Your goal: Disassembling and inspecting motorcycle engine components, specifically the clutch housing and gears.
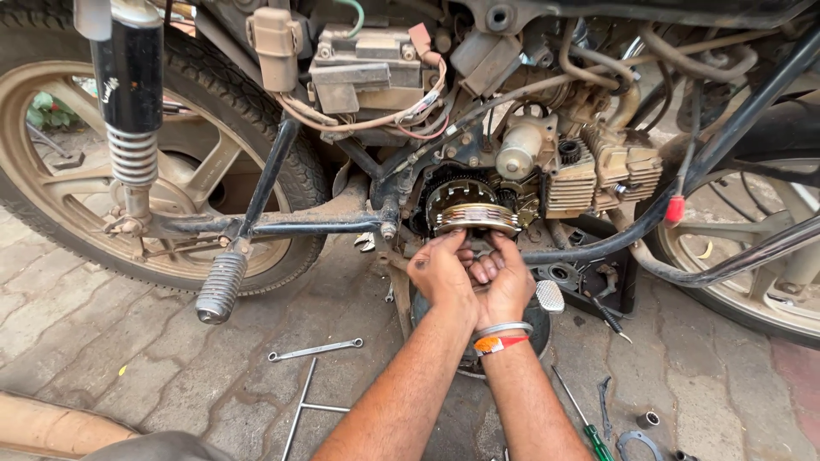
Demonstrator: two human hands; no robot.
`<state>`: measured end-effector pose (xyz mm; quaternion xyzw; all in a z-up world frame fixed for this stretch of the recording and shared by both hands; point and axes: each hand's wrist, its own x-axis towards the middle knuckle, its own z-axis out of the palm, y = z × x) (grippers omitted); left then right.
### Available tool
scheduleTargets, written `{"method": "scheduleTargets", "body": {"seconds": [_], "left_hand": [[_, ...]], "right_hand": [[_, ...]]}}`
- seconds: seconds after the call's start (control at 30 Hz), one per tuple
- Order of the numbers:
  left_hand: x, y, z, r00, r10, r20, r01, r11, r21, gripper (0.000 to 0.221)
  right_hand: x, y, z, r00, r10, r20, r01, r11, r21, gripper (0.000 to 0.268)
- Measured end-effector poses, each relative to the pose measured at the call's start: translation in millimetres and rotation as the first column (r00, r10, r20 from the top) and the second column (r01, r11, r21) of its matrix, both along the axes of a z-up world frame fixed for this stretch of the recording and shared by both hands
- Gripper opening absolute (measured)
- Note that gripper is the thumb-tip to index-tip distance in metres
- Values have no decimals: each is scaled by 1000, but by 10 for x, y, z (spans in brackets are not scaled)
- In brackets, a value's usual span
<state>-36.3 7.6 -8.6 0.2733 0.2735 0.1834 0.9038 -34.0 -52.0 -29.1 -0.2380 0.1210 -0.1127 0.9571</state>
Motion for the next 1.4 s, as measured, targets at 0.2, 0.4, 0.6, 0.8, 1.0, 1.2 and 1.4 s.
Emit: {"method": "scheduleTargets", "body": {"seconds": [0.2,0.4,0.6,0.8,1.0,1.2,1.4], "left_hand": [[-255,-98,375,918,-199,343,191,980,59,11],[-410,-224,579,810,-386,441,348,922,167,23],[-464,-285,599,707,-493,507,320,862,392,22],[-454,-188,618,843,-395,365,106,787,607,17],[-847,-59,1343,654,-519,550,-566,147,811,18],[-852,-93,1382,651,-608,454,-643,-123,756,17],[-774,-139,1351,695,-580,425,-637,-223,738,15]], "right_hand": [[166,-331,-29,917,81,391,-116,991,68,15],[-179,-432,576,909,33,416,-88,989,115,32],[-166,-771,601,841,-11,541,-150,956,252,36],[-329,-883,868,863,-22,505,-143,948,285,42],[-385,-904,720,856,41,516,-148,975,168,45],[-463,-873,717,864,42,502,-126,983,134,44],[-496,-908,706,794,112,597,-309,921,238,43]]}}
